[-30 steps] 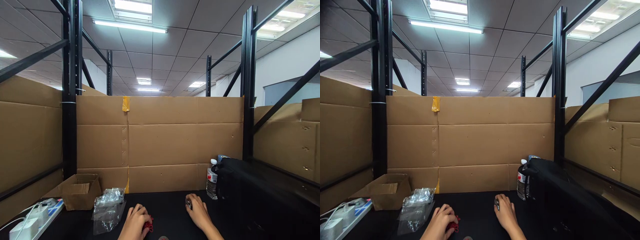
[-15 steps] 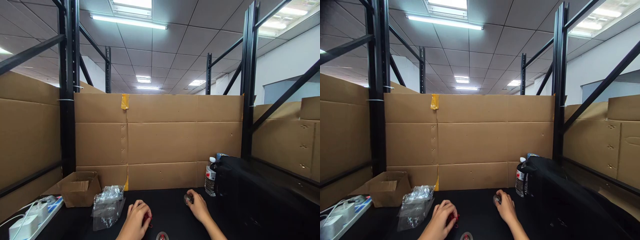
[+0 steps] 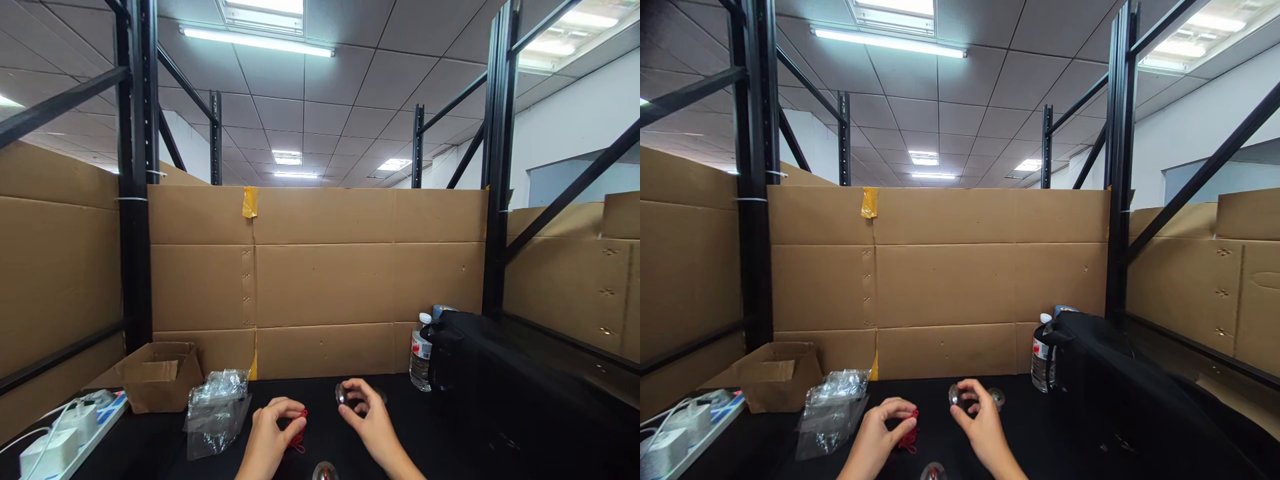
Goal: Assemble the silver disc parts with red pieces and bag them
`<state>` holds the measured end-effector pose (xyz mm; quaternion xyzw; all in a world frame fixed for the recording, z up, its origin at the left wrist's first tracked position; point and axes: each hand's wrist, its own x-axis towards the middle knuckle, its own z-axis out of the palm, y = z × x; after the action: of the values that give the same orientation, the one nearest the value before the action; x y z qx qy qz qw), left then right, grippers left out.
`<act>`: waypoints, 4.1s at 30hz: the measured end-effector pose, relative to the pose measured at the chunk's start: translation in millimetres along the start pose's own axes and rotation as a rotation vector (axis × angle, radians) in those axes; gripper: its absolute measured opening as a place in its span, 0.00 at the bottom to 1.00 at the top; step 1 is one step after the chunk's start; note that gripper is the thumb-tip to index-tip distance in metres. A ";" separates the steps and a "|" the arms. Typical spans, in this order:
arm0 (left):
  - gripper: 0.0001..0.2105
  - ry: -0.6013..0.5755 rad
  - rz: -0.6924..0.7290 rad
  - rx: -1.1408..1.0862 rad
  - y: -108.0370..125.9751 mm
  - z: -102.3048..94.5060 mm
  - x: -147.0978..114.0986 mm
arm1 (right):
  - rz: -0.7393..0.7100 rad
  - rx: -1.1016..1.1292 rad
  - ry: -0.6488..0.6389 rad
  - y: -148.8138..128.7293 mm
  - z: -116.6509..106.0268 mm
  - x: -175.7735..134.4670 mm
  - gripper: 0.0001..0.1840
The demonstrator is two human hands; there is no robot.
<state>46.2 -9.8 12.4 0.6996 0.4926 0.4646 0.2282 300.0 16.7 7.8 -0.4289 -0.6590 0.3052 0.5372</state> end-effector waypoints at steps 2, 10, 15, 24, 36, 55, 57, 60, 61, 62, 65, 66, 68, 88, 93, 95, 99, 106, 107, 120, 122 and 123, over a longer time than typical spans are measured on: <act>0.13 -0.041 0.000 -0.038 2.7 4.6 -1.4 | -0.025 0.080 -0.075 -10.4 14.9 -8.9 0.21; 0.08 -0.048 0.056 0.086 20.5 10.2 -8.0 | -0.056 0.167 -0.190 -28.1 31.0 -25.8 0.22; 0.06 -0.028 0.116 0.158 23.6 10.1 -9.0 | -0.051 0.165 -0.213 -29.7 32.0 -28.2 0.20; 0.04 -0.049 0.082 0.189 23.8 13.8 -9.8 | -0.054 0.184 -0.238 -30.2 34.7 -30.2 0.20; 0.05 -0.065 0.074 0.353 23.6 6.9 -10.0 | -0.054 0.005 -0.199 -29.8 31.2 -26.9 0.19; 0.15 -0.564 0.192 0.370 37.2 8.1 -22.0 | 0.079 -0.928 0.076 60.5 -55.7 23.8 0.08; 0.12 -0.582 0.183 0.372 31.4 18.1 -21.7 | 0.120 -0.958 0.080 54.1 -56.2 22.3 0.09; 0.06 -0.561 0.176 0.361 19.4 29.7 -20.3 | 0.061 -0.900 0.029 36.3 -56.2 18.0 0.13; 0.05 -0.543 0.180 0.358 16.6 31.9 -20.2 | 0.008 -0.840 -0.029 28.3 -54.7 15.3 0.15; 0.04 -0.521 0.186 0.358 14.9 33.2 -20.4 | -0.048 -0.762 -0.111 19.8 -51.8 11.5 0.16; 0.05 -0.441 0.194 0.379 17.1 31.3 -21.5 | -0.100 -0.514 -0.445 -2.8 -34.3 -5.1 0.20; 0.06 -0.414 0.190 0.392 19.4 28.9 -21.8 | -0.100 -0.470 -0.541 -7.9 -26.1 -11.5 0.24; 0.06 -0.358 0.173 0.413 23.9 22.1 -21.7 | -0.134 -0.462 -0.626 -13.5 -8.5 -22.7 0.29; 0.04 -0.387 0.134 0.355 17.6 5.1 -18.7 | -0.091 -0.241 -0.492 -16.2 8.8 -27.8 0.03; 0.09 -0.325 0.201 0.186 23.3 16.3 -18.5 | 0.069 0.223 -0.315 -17.4 16.9 -23.8 0.18; 0.08 -0.265 0.192 0.150 25.2 19.8 -17.8 | 0.121 0.374 -0.289 -16.3 22.9 -24.4 0.21; 0.05 -0.180 0.144 0.168 29.4 25.3 -18.8 | 0.205 0.475 -0.263 -17.8 34.5 -28.9 0.25; 0.01 -0.119 0.081 0.268 35.9 21.6 -22.2 | 0.234 0.537 -0.350 -32.0 39.7 -38.9 0.29; 0.01 -0.129 0.103 0.303 36.7 19.3 -21.6 | 0.217 0.511 -0.361 -33.1 39.4 -39.2 0.28; 0.06 -0.095 0.065 0.631 -5.2 -23.1 -4.5 | -0.119 -0.482 0.112 34.7 -56.1 19.2 0.10; 0.06 -0.126 0.060 0.609 -9.1 -23.1 -4.7 | -0.069 -0.535 0.095 47.6 -64.2 21.4 0.09; 0.06 -0.142 0.060 0.598 -9.9 -22.6 -4.9 | -0.046 -0.556 0.079 52.4 -66.2 21.9 0.09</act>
<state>21.3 -13.2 13.2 0.7806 0.5694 0.2557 0.0323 375.4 55.7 -12.0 -0.5562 -0.7055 0.0835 0.4312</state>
